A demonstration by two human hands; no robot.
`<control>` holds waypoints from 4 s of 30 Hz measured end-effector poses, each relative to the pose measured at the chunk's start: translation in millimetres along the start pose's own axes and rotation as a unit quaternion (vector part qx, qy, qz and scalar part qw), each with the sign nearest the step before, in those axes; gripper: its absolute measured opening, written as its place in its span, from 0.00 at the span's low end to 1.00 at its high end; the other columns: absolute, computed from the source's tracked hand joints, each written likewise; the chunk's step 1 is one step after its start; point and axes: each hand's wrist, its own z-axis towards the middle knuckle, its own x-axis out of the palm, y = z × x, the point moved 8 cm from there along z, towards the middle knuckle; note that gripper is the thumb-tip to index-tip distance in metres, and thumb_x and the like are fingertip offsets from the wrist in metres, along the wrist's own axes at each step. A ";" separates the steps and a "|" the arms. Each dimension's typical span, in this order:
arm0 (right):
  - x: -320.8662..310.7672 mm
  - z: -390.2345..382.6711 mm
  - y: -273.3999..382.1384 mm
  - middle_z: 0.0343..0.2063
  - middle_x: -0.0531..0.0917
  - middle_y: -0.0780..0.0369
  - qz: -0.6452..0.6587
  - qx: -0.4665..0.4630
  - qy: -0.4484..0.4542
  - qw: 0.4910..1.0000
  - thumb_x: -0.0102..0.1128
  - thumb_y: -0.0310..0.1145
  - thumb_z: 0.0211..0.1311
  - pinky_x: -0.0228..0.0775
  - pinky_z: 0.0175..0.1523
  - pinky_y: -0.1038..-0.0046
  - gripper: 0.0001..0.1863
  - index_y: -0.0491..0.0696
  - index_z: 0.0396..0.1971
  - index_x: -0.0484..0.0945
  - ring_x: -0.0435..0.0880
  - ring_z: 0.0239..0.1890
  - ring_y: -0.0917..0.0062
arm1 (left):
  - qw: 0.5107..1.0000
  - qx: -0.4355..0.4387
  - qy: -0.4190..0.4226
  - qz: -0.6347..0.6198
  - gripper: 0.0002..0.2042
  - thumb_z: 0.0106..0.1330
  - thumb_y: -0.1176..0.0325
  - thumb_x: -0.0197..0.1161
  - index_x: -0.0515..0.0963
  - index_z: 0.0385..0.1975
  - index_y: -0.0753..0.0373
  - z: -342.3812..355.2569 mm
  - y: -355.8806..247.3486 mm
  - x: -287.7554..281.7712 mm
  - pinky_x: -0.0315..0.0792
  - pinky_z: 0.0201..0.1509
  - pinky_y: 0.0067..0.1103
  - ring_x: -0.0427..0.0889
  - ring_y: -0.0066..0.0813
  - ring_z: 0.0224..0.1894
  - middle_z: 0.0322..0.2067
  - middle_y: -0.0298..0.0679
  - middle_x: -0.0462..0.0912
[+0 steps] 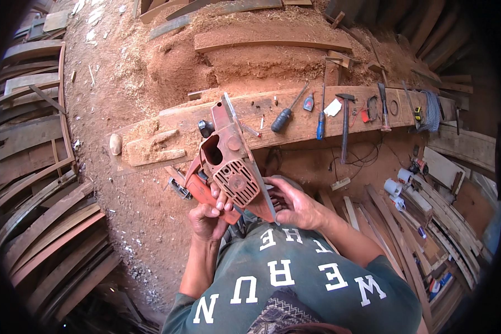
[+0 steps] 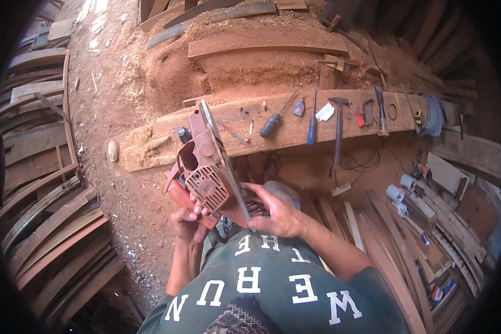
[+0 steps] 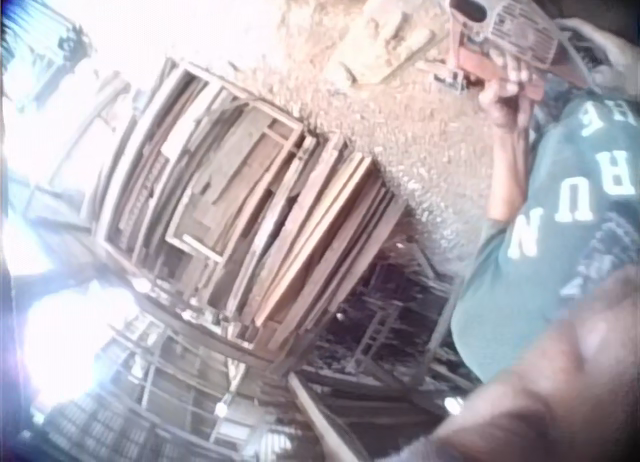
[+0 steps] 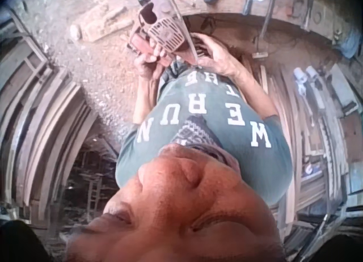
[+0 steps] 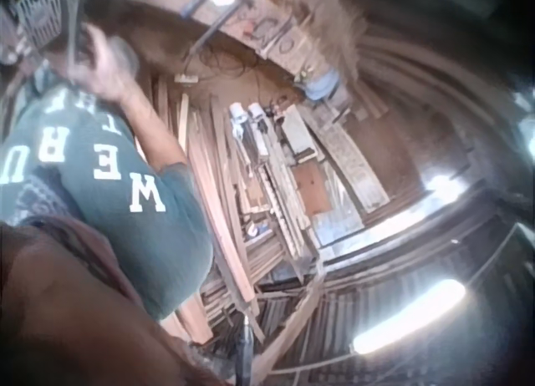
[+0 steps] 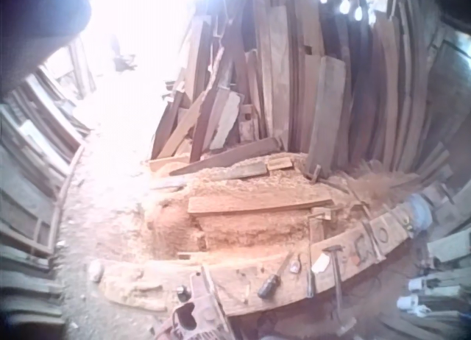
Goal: The person disassembles a power planer using a screwdriver and by hand, removing components and adjusting internal parts on a wooden workbench.
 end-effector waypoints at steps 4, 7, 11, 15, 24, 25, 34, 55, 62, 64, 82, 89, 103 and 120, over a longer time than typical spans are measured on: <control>8.2 -2.8 14.3 0.69 0.70 0.49 -0.092 0.022 -0.063 0.994 0.80 0.44 0.61 0.70 0.71 0.60 0.56 0.40 0.79 0.51 0.74 0.69 0.63 | 1.000 0.002 -0.005 0.005 0.21 0.41 0.78 0.61 0.70 0.40 0.62 -2.4 -3.3 2.8 0.75 0.49 0.25 0.74 0.30 0.32 0.28 0.35 0.73; 12.4 -4.7 18.9 0.69 0.70 0.49 -0.080 0.028 -0.070 0.994 0.79 0.43 0.62 0.70 0.71 0.60 0.56 0.42 0.80 0.51 0.74 0.68 0.63 | 1.000 -0.004 -0.021 0.012 0.22 0.39 0.78 0.61 0.70 0.40 0.62 -4.4 -6.3 2.9 0.75 0.50 0.26 0.73 0.30 0.32 0.28 0.34 0.72; 15.5 -2.9 31.6 0.70 0.70 0.50 -0.090 0.012 -0.062 0.994 0.78 0.41 0.63 0.69 0.72 0.61 0.54 0.41 0.80 0.52 0.74 0.69 0.63 | 0.999 -0.006 -0.023 0.021 0.21 0.41 0.77 0.61 0.70 0.40 0.62 -6.8 -9.7 2.9 0.75 0.50 0.26 0.74 0.31 0.33 0.28 0.34 0.72; 6.4 13.0 22.5 0.70 0.71 0.51 -0.052 -0.014 -0.059 0.997 0.75 0.39 0.65 0.64 0.75 0.63 0.50 0.37 0.78 0.53 0.71 0.71 0.66 | 0.999 0.021 -0.011 0.026 0.21 0.44 0.76 0.62 0.71 0.43 0.62 8.5 -15.8 10.3 0.74 0.51 0.27 0.74 0.31 0.36 0.30 0.35 0.72; -10.5 43.5 -14.2 0.64 0.77 0.53 0.051 0.047 -0.121 0.990 0.74 0.41 0.67 0.71 0.69 0.65 0.47 0.38 0.77 0.58 0.79 0.63 0.70 | 0.994 0.059 -0.092 0.012 0.32 0.44 0.80 0.61 0.70 0.57 0.71 42.5 -19.6 -28.8 0.76 0.46 0.23 0.75 0.26 0.36 0.40 0.36 0.73; -10.0 42.6 -9.3 0.63 0.78 0.53 0.017 0.048 -0.122 0.991 0.74 0.40 0.67 0.71 0.69 0.65 0.46 0.38 0.77 0.59 0.79 0.63 0.70 | 0.994 0.060 -0.091 0.005 0.32 0.44 0.80 0.61 0.70 0.56 0.71 41.2 -19.1 -29.4 0.76 0.45 0.23 0.75 0.26 0.36 0.40 0.36 0.74; -12.7 32.2 26.6 0.66 0.75 0.54 0.021 0.009 -0.092 0.996 0.71 0.30 0.68 0.66 0.74 0.65 0.44 0.40 0.78 0.58 0.76 0.68 0.71 | 0.999 0.024 -0.041 0.007 0.15 0.55 0.74 0.67 0.74 0.43 0.63 41.8 -12.7 15.6 0.73 0.48 0.25 0.75 0.26 0.35 0.30 0.34 0.74; -210.8 -40.3 -76.8 0.35 0.89 0.58 -0.270 0.051 -0.379 0.884 0.71 0.34 0.65 0.79 0.49 0.68 0.12 0.41 0.41 0.84 0.87 0.39 0.74 | 0.910 0.138 -0.158 0.357 0.14 0.64 0.72 0.63 0.74 0.49 0.61 149.7 -59.9 -126.9 0.79 0.45 0.27 0.82 0.28 0.38 0.35 0.34 0.79; -370.8 -119.9 -29.6 0.34 0.84 0.50 -0.397 -0.039 -0.613 0.682 0.68 0.28 0.59 0.75 0.50 0.54 0.05 0.42 0.32 0.82 0.84 0.43 0.52 | 0.934 0.162 -0.161 0.275 0.11 0.68 0.71 0.65 0.75 0.48 0.63 135.6 -22.1 -118.9 0.79 0.46 0.27 0.81 0.26 0.37 0.35 0.34 0.80; -412.0 -120.2 -22.7 0.37 0.84 0.50 -0.420 -0.015 -0.599 0.681 0.68 0.28 0.62 0.76 0.51 0.57 0.08 0.39 0.36 0.83 0.85 0.43 0.55 | 0.937 0.120 -0.119 0.305 0.10 0.69 0.68 0.67 0.79 0.45 0.65 125.1 -11.0 -118.5 0.80 0.49 0.28 0.83 0.28 0.39 0.35 0.36 0.82; -503.3 -71.4 -20.2 0.37 0.88 0.47 -0.464 0.032 -0.514 0.721 0.68 0.32 0.64 0.78 0.51 0.51 0.10 0.42 0.39 0.85 0.87 0.45 0.49 | 0.944 0.227 -0.177 0.160 0.09 0.73 0.65 0.62 0.82 0.43 0.64 114.5 55.9 -69.9 0.79 0.61 0.41 0.86 0.39 0.47 0.39 0.44 0.87; -505.4 -68.4 -17.8 0.36 0.89 0.47 -0.430 0.057 -0.556 0.709 0.67 0.33 0.61 0.81 0.49 0.51 0.07 0.46 0.35 0.86 0.89 0.43 0.48 | 0.942 0.212 -0.208 0.156 0.10 0.73 0.64 0.61 0.81 0.42 0.64 108.7 35.8 -66.0 0.78 0.61 0.42 0.86 0.40 0.46 0.38 0.44 0.86; -520.0 -65.1 -31.8 0.37 0.90 0.47 -0.396 0.101 -0.591 0.695 0.71 0.37 0.57 0.81 0.50 0.56 0.14 0.42 0.37 0.89 0.90 0.44 0.52 | 0.953 0.200 -0.205 0.094 0.09 0.73 0.64 0.57 0.79 0.38 0.64 74.3 -25.8 -93.4 0.79 0.59 0.47 0.86 0.46 0.44 0.35 0.48 0.87; -423.2 -121.1 12.3 0.31 0.85 0.67 -0.057 -0.151 -0.521 0.838 0.66 0.27 0.69 0.75 0.38 0.79 0.05 0.43 0.41 0.83 0.81 0.31 0.85 | 0.966 0.139 -0.159 0.151 0.07 0.72 0.68 0.65 0.74 0.36 0.61 70.0 0.7 -72.7 0.77 0.45 0.30 0.78 0.30 0.33 0.29 0.34 0.77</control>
